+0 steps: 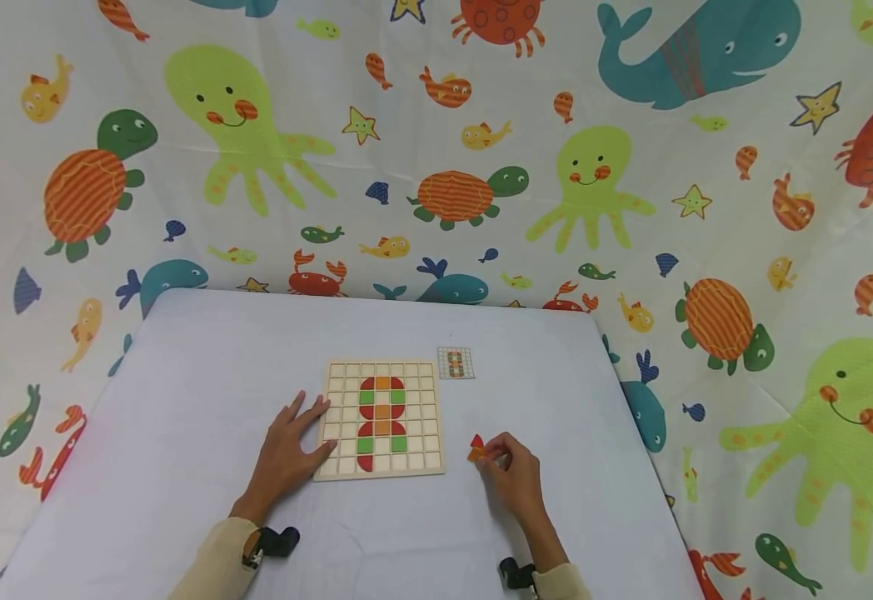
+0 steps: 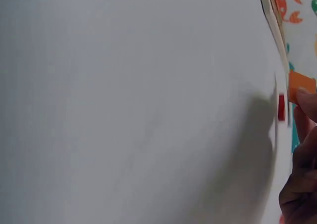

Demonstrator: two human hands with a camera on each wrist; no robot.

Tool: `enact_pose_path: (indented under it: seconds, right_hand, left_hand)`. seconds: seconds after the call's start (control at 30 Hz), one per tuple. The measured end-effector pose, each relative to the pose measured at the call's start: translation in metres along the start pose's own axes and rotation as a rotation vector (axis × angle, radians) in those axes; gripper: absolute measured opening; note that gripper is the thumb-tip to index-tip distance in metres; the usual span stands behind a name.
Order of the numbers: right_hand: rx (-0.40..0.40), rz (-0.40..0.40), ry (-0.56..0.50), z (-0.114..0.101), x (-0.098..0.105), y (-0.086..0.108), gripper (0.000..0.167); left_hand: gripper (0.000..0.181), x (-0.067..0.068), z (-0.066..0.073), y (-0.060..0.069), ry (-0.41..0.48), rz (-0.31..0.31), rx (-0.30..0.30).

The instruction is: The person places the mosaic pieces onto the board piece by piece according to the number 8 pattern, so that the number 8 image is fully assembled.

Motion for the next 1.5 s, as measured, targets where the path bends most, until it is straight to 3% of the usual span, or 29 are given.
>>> enact_pose_path:
  seconds: [0.27, 0.53, 0.83, 1.17, 1.5]
  right_hand:
    - [0.044, -0.121, -0.083, -0.028, -0.033, 0.014, 0.022]
    - [0.075, -0.226, -0.081, -0.058, -0.072, 0.026, 0.016]
    - [0.078, -0.181, 0.008, -0.083, -0.091, 0.030, 0.013]
    - [0.030, -0.203, -0.083, -0.089, -0.100, 0.033, 0.011]
    - [0.056, -0.092, 0.099, -0.091, -0.115, 0.041, 0.009]
  left_hand:
    - [0.070, -0.001, -0.001, 0.000, 0.004, 0.002, 0.002]
    - [0.069, -0.004, -0.005, 0.000, 0.000, 0.012, -0.010]
    - [0.069, -0.005, -0.006, -0.001, -0.004, 0.007, -0.009]
    - [0.070, -0.004, -0.005, -0.001, -0.004, 0.005, -0.004]
    - [0.070, -0.004, -0.006, 0.000, -0.006, 0.009, -0.001]
Point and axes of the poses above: each hand's wrist, its own y-axis away from the middle knuckle, its own x-axis out of the back of the hand, z = x × y, the point moved 4 cm from there along -y, towards the middle knuckle, and after that the axes turned 11 degrees about -x, right-handed, at the moved point
